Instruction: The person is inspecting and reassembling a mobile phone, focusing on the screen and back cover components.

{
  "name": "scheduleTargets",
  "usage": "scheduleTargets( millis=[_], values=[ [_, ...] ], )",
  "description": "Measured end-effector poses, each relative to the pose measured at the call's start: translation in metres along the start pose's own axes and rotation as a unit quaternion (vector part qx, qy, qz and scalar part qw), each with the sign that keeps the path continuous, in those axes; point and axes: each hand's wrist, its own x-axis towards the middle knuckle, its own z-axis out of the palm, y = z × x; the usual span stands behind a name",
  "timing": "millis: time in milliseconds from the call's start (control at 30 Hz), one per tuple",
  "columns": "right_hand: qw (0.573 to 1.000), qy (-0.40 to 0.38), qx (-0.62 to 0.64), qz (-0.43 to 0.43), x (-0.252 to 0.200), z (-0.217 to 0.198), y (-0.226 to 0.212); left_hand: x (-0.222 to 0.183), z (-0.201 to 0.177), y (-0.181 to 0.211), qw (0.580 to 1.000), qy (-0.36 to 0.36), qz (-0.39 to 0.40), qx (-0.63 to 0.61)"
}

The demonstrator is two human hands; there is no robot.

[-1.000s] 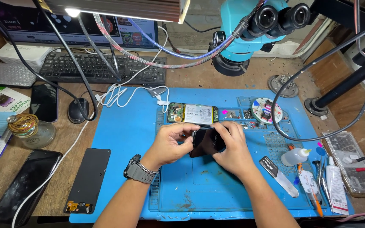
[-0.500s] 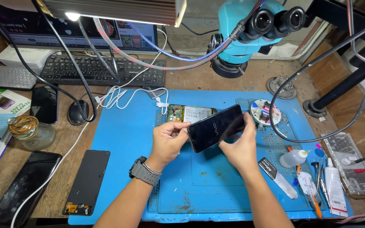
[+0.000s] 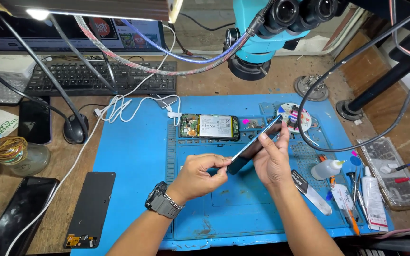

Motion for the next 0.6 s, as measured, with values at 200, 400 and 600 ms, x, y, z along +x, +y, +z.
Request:
scheduleTargets(
  millis=[200,400,600],
  values=[
    [0.998,-0.053,0.004,-0.044,-0.020,0.029,-0.021,-0.004,-0.001,-0.003,0.997,-0.047,-0.060,-0.013],
    [0.986,-0.120,-0.035,-0.111,-0.019,0.028,-0.022,-0.008,0.002,-0.017,0.992,-0.073,-0.089,-0.054],
    [0.962,-0.153,-0.156,-0.161,-0.023,0.031,-0.022,-0.005,-0.001,-0.003,0.993,-0.104,-0.056,-0.012]
  ],
)
